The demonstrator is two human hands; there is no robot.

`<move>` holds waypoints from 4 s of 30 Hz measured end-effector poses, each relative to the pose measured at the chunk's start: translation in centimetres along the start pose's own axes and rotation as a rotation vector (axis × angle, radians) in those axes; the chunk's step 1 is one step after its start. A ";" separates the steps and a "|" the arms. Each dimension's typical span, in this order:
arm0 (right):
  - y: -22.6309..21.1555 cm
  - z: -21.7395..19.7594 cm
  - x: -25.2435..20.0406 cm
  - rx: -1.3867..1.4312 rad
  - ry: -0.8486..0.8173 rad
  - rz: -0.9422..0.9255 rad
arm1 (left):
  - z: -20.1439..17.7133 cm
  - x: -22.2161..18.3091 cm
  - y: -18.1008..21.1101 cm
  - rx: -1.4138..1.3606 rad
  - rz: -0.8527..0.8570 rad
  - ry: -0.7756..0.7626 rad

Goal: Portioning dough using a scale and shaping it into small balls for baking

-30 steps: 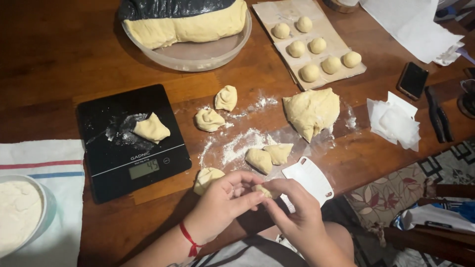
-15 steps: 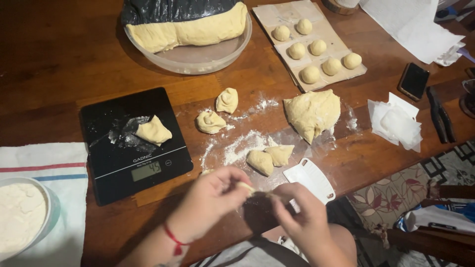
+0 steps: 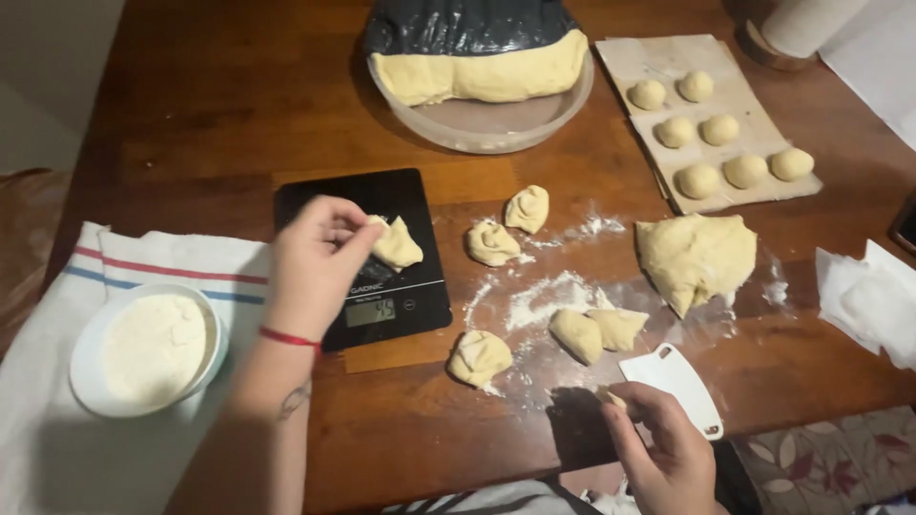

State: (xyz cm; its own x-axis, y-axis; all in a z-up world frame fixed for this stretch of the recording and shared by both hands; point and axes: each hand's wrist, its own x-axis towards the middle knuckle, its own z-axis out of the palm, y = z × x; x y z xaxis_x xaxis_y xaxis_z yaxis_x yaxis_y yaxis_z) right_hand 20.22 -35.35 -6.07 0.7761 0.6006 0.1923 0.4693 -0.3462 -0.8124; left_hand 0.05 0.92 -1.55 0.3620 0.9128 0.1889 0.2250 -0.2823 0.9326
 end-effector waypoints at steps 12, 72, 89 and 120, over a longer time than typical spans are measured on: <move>-0.4 0.1 -0.3 0.068 -0.038 -0.029 | 2.2 0.9 -3.6 0.603 0.158 0.069; -1.2 0.6 -1.2 0.098 -0.008 -0.076 | 1.0 0.6 -3.4 0.356 0.152 -0.027; -1.5 0.6 -1.3 0.081 0.000 -0.068 | 0.9 0.6 -4.0 0.446 0.370 0.172; -1.7 -0.8 -0.4 0.021 0.034 -0.221 | 1.9 -0.2 -4.7 0.769 0.532 -0.026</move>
State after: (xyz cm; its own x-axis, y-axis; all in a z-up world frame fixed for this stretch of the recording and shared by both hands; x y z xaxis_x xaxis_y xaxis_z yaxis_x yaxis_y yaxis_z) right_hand 19.45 -35.56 -4.37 0.6696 0.6351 0.3850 0.6207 -0.1940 -0.7596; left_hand 0.69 1.46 -6.53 0.6074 0.6034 0.5168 0.5575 -0.7871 0.2638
